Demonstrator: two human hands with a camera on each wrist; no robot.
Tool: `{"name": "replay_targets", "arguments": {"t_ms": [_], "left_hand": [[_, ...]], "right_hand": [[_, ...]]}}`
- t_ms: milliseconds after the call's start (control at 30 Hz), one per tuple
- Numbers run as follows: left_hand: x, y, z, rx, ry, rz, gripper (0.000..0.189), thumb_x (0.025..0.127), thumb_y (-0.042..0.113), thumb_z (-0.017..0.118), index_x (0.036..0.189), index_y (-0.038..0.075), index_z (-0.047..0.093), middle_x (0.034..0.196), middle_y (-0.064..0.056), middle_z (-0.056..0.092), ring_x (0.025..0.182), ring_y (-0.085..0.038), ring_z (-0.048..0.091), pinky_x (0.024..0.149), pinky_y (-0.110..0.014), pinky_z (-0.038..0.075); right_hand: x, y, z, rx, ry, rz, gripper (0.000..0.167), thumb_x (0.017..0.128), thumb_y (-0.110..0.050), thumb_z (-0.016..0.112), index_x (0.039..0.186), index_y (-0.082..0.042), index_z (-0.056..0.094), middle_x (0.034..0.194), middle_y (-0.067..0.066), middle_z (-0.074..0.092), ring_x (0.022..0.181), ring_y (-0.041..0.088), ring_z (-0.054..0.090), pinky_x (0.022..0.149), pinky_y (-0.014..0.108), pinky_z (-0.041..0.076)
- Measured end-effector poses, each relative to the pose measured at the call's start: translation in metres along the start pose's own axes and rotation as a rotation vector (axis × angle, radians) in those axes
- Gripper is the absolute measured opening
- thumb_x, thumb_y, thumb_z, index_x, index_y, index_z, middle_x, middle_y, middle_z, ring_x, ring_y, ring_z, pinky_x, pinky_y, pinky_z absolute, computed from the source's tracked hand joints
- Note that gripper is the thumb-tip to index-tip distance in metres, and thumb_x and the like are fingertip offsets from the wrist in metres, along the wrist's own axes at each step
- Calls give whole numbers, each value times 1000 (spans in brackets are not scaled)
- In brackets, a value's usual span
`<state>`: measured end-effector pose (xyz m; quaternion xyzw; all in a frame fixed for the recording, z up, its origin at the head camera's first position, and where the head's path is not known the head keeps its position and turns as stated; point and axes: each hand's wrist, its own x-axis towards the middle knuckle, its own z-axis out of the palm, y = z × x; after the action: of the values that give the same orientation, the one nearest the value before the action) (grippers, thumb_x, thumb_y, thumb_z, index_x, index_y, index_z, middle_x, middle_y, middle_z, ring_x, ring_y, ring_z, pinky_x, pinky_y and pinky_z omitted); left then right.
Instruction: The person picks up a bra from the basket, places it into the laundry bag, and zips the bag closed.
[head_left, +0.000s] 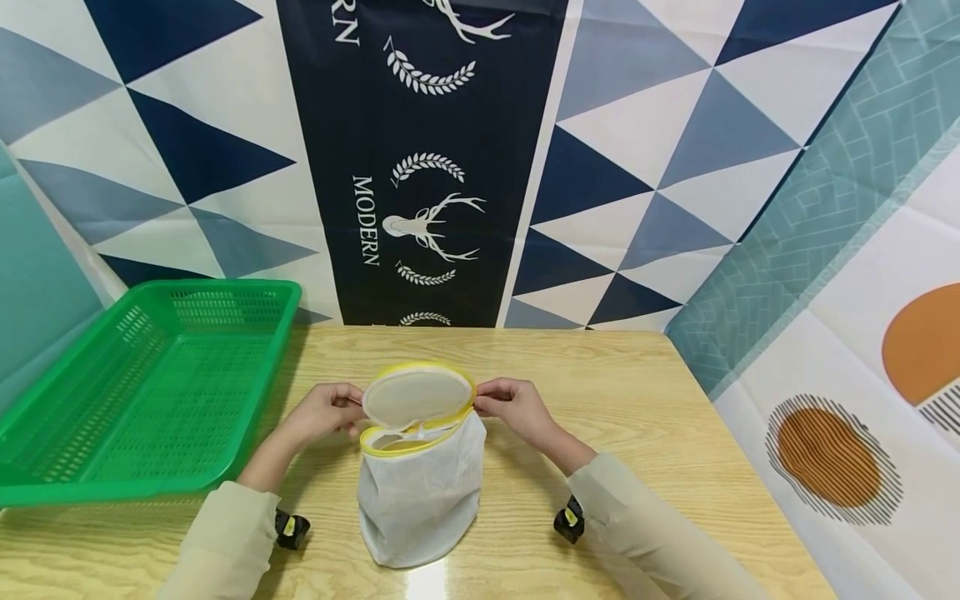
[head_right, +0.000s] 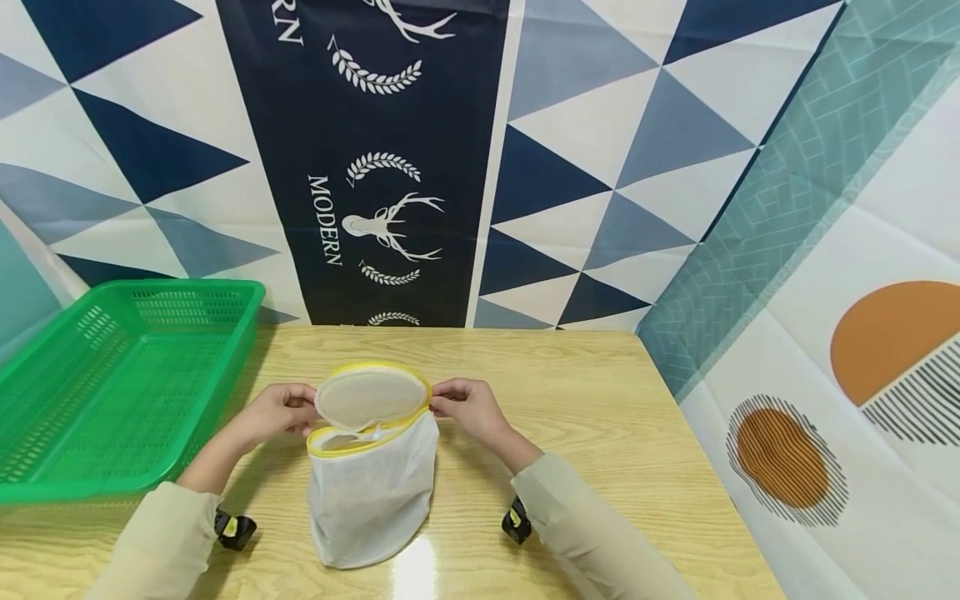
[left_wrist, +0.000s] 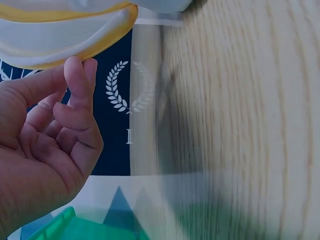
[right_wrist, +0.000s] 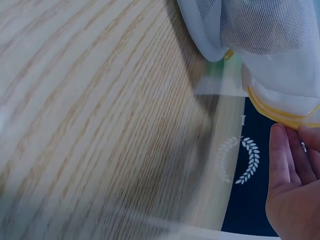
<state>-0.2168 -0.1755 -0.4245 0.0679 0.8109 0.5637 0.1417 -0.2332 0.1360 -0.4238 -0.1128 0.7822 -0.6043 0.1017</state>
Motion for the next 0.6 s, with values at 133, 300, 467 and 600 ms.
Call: {"name": "replay_targets", "arguments": {"t_ms": [133, 300, 467, 600], "left_hand": [[-5, 2, 0, 1, -7, -5, 19, 90, 3, 56, 105, -8, 59, 83, -9, 68, 59, -14, 63, 49, -23, 41], [-10, 5, 1, -6, -13, -24, 18, 91, 4, 55, 105, -7, 59, 81, -5, 69, 62, -17, 65, 50, -24, 42], [-13, 6, 2, -20, -33, -4, 19, 91, 4, 56, 105, -9, 58, 82, -4, 68, 67, -20, 66, 62, -32, 54], [-14, 4, 2, -14, -39, 17, 19, 91, 5, 56, 105, -9, 59, 81, -4, 67, 70, -21, 66, 67, -37, 56]], "right_hand": [[-4, -3, 0, -39, -7, -4, 22, 88, -4, 63, 106, 8, 64, 103, 22, 67, 83, 12, 68, 84, 43, 53], [-6, -5, 0, -76, -13, -10, 21, 88, -5, 63, 106, 6, 65, 103, 20, 68, 83, 13, 68, 86, 46, 52], [-8, -5, -1, -96, -17, -13, 21, 88, -6, 63, 106, 6, 66, 102, 19, 68, 84, 16, 68, 84, 46, 53], [-9, -4, -1, -94, -25, -20, 21, 88, -5, 63, 106, 5, 66, 103, 19, 67, 86, 16, 68, 84, 46, 53]]}}
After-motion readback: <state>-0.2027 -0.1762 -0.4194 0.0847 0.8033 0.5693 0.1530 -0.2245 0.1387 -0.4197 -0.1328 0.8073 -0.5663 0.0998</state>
